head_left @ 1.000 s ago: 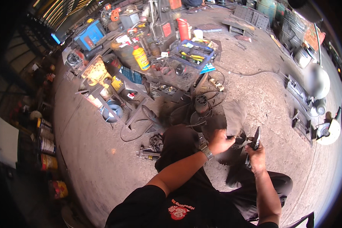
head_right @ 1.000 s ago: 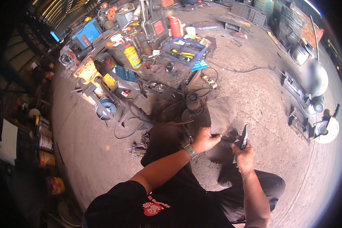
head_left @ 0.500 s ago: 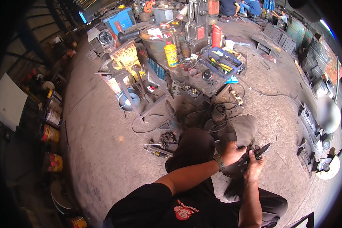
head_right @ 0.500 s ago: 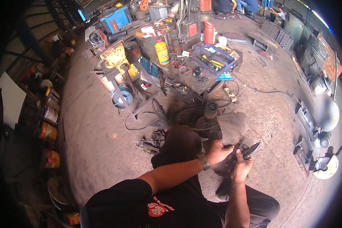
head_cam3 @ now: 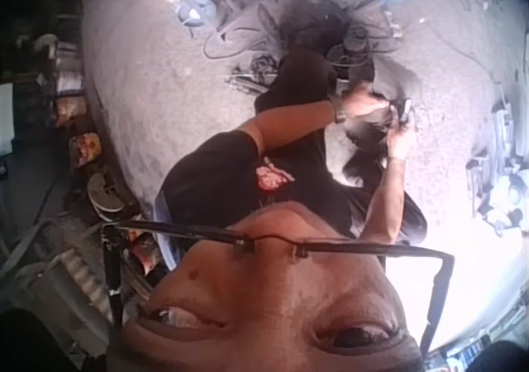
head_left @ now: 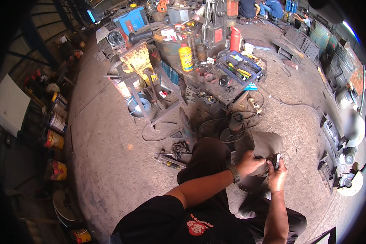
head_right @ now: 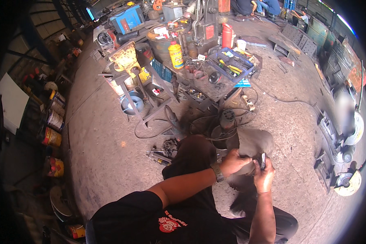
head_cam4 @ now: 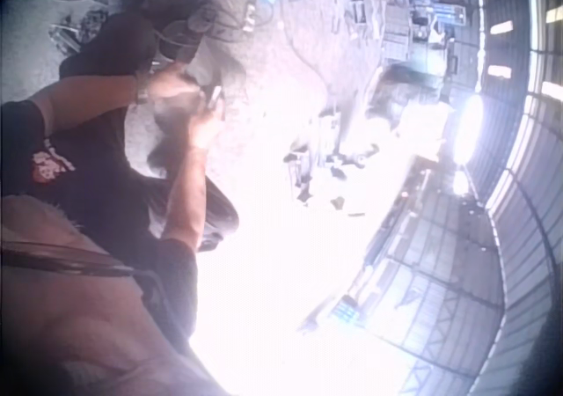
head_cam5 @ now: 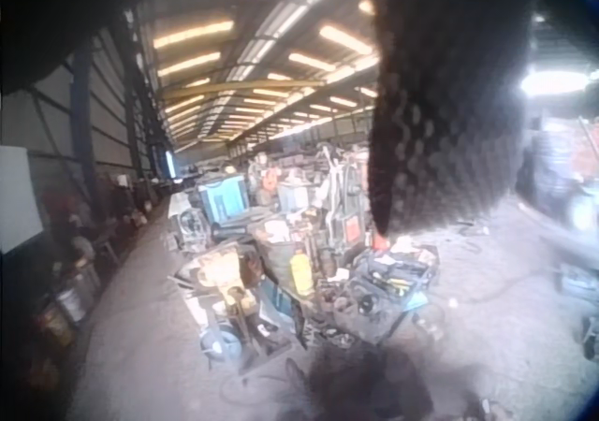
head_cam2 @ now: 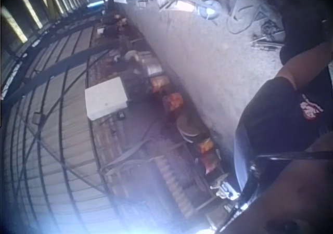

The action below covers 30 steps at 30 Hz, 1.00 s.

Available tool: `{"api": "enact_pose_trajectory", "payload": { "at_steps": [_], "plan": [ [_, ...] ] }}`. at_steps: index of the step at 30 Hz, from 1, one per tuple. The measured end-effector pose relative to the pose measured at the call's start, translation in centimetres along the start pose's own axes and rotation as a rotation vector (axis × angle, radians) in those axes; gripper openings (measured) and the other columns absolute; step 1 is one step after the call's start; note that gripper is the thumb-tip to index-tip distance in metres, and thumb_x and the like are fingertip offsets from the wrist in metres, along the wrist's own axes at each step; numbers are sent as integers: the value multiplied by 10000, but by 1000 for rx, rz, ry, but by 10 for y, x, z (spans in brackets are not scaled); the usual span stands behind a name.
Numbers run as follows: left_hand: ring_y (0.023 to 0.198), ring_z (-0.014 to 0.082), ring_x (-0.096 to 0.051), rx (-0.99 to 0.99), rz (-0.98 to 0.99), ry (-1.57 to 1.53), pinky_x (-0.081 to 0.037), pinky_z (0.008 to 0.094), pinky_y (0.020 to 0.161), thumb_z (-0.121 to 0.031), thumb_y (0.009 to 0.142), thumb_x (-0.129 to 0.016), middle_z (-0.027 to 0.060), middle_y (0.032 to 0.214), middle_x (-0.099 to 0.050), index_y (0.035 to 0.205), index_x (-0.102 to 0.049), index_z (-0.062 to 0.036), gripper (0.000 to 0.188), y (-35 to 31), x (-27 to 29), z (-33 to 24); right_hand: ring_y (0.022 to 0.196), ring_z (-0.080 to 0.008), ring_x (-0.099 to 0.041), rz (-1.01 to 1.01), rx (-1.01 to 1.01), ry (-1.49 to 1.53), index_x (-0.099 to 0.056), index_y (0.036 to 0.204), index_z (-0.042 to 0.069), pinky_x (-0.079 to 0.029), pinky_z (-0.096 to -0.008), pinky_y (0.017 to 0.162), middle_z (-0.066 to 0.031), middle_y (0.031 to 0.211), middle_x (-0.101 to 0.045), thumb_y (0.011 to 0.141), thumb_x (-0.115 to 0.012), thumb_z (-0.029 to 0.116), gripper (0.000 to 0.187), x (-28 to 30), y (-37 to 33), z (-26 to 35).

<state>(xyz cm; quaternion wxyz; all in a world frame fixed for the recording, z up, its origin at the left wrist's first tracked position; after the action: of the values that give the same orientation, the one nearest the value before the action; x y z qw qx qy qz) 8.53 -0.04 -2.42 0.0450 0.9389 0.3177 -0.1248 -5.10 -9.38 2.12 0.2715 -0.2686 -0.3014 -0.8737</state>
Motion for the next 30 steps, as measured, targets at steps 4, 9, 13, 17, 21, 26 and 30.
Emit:
{"api": "enact_pose_trajectory", "payload": {
  "at_steps": [4, 9, 13, 17, 21, 26, 30],
  "plan": [
    [775, 85, -619, 93, 43, 32, -515, 313, 671, -125, 883, -735, 29, 893, -710, 995, -702, 25, 190, 5, 2, 10, 761, -327, -710, -60, 11, 20, -649, 1096, 33, -552, -382, 716, -202, 892, -705, 881, -745, 52, 236, 0, 2, 10],
    [833, 93, -650, 186, 59, -30, -536, 311, 733, -106, 881, -729, 54, 939, -728, 1029, -705, 26, 199, -1, 5, -8, 725, -164, -647, 125, -72, 200, -662, 1090, 14, -531, -324, 695, -97, 862, -709, 892, -748, 58, 220, -1, 8, 4],
    [858, 94, -661, 25, 134, 130, -540, 304, 756, -101, 886, -719, 49, 957, -739, 1058, -709, 8, 204, 0, 1, -4, 767, -70, -567, 212, -246, 440, -678, 1078, 1, -503, -266, 719, 4, 855, -688, 898, -762, 75, 212, 1, 12, -2],
    [749, 158, -674, -111, 213, 341, -531, 334, 678, -157, 848, -753, 94, 847, -723, 976, -697, 2, 211, 5, -12, 13, 789, -92, -613, 293, -342, 554, -670, 1063, -7, -518, -266, 754, -14, 884, -694, 897, -751, 37, 189, -1, 10, -17],
    [691, 305, -675, -302, 101, 667, -507, 411, 621, -199, 801, -782, 189, 766, -657, 865, -648, 19, 263, 0, -9, 4, 786, -119, -642, 314, -496, 680, -656, 1051, -1, -535, -279, 755, -35, 883, -693, 871, -728, -49, 199, -6, 6, -21],
    [727, 402, -665, -392, 109, 625, -500, 462, 621, -207, 799, -779, 209, 769, -650, 838, -640, 16, 265, -7, -12, -1, 789, -131, -649, 308, -581, 733, -640, 1037, 0, -538, -279, 758, -51, 886, -689, 837, -708, -107, 237, -3, 2, -9],
    [733, 419, -650, -394, 157, 703, -502, 471, 625, -219, 809, -768, 216, 763, -640, 864, -642, 16, 272, -15, -20, -18, 806, -142, -657, 319, -629, 621, -632, 1036, 0, -540, -291, 774, -55, 906, -690, 820, -726, -99, 255, -1, -2, -17]
  ]
}}
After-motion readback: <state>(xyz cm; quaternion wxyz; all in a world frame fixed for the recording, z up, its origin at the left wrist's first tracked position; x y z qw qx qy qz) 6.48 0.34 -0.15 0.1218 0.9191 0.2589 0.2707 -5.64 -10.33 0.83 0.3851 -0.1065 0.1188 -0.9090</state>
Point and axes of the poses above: each hand's wrist, its own y-axis towards the middle knuckle, its own x-axis out of the back of the hand, z = x × y, the point moved 8 cm from there along y, towards the middle knuckle
